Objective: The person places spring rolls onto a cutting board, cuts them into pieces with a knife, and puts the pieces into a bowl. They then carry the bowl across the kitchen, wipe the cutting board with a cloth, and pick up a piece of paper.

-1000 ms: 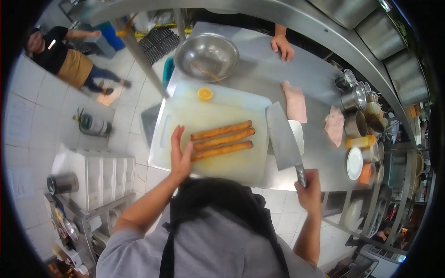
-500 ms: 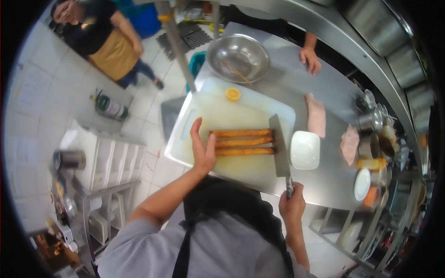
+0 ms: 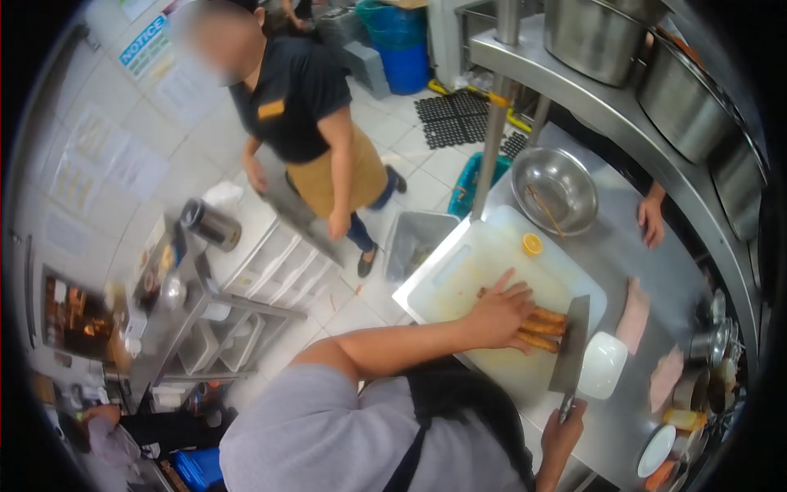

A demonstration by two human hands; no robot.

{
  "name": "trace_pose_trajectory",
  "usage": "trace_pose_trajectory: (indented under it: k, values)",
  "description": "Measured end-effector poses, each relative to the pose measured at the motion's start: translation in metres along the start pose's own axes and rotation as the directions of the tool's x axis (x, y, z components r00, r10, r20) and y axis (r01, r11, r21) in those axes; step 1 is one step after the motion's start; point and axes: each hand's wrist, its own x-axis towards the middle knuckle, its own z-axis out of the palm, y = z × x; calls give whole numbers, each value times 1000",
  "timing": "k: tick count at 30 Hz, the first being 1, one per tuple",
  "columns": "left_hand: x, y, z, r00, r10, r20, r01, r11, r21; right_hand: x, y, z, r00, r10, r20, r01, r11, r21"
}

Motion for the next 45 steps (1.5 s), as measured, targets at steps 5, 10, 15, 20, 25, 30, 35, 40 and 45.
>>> trace_pose_trajectory:
  k: [5, 10, 15, 20, 25, 30, 35, 40, 45]
  values:
    - [15, -5, -4, 962, -268, 53, 270, 901, -341, -1, -8, -4, 1000, -14, 14, 13, 997, 81]
    - [29, -34, -27, 902, -289, -321, 165, 917, -363, -3, -2, -2, 999, -44, 23, 44, 999, 6]
    - [22, -43, -57, 887, -413, -205, 184, 724, -665, -1, -20, -7, 997, 69, 41, -71, 996, 53]
    - [17, -35, -51, 917, -386, -98, 302, 836, -458, 2, -23, -8, 998, 14, 56, -16, 999, 38]
    - [11, -20, -17, 984, -166, 58, 172, 980, -101, 3, -26, -6, 997, -37, 71, 35, 999, 26]
    - [11, -12, 8, 941, -134, 311, 151, 988, -29, 5, -24, -4, 997, -34, 70, 33, 999, 22]
    - [12, -7, 29, 903, -143, 404, 124, 990, 72, 5, -25, -4, 998, -29, 64, 27, 999, 35]
    - [21, -3, 32, 846, -192, 497, 140, 980, 140, 6, -24, -4, 997, 7, 70, -9, 1000, 28]
    - [26, -1, 26, 809, -205, 551, 154, 978, 138, 8, -24, -5, 997, 17, 76, -20, 999, 43]
